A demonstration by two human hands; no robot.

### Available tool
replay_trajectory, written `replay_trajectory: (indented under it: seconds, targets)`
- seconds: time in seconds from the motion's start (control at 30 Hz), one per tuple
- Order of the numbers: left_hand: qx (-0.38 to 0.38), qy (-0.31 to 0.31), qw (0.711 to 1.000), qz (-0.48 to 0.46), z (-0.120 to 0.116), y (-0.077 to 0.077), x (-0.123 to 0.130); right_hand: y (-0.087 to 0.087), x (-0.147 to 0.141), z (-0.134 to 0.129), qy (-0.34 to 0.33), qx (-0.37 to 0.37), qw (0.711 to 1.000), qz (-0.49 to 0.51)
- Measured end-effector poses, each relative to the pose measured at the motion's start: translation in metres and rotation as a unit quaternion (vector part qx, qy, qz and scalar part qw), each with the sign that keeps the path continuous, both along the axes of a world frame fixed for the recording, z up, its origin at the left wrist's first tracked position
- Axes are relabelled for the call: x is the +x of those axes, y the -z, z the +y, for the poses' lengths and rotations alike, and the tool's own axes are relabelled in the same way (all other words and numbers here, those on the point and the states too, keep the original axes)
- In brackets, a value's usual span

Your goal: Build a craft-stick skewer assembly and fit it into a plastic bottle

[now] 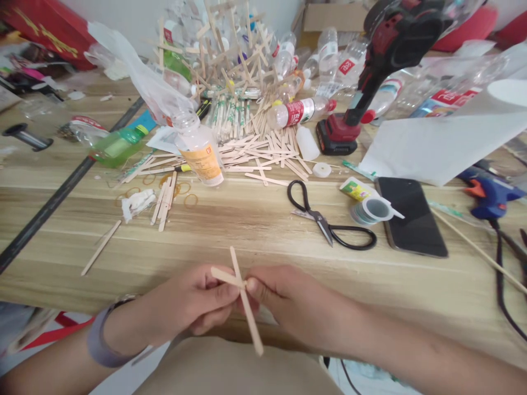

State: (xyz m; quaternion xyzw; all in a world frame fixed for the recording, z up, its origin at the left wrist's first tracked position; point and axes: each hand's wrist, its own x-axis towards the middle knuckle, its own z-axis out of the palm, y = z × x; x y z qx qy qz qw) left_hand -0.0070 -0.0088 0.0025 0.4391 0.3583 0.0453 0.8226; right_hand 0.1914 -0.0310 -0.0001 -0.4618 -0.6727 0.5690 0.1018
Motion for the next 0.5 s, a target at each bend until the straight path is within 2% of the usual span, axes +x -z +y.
replay_trajectory:
  seconds: [0.03, 0.1, 0.17, 0.2, 0.3, 0.43, 0.5]
  targets:
    - [-0.022, -0.020, 1.000, 0.007, 0.001, 0.000, 0.000, -0.001, 0.002, 0.002, 0.024, 0.082, 0.996, -0.031]
    - [-0.051, -0.051, 0.996, 0.045, 0.005, 0.000, 0.001, -0.004, 0.006, 0.005, 0.085, 0.217, 0.967, -0.101]
    - [-0.049, -0.062, 0.993, 0.084, 0.009, -0.003, 0.002, -0.008, 0.008, 0.005, 0.123, 0.295, 0.935, -0.155]
    - [-0.044, -0.064, 0.993, 0.092, 0.012, -0.004, 0.003, -0.010, 0.007, 0.004, 0.118, 0.310, 0.927, -0.174]
    - [-0.050, -0.053, 0.993, 0.094, 0.018, -0.006, 0.007, -0.011, 0.000, 0.004, 0.058, 0.310, 0.926, -0.209]
    - [-0.057, -0.028, 0.994, 0.092, 0.024, -0.001, 0.011, -0.003, -0.005, 0.016, 0.019, 0.224, 0.953, -0.204]
    - [-0.013, -0.001, 0.994, 0.112, 0.027, 0.002, 0.009, 0.002, -0.002, 0.025, 0.000, 0.187, 0.963, -0.194]
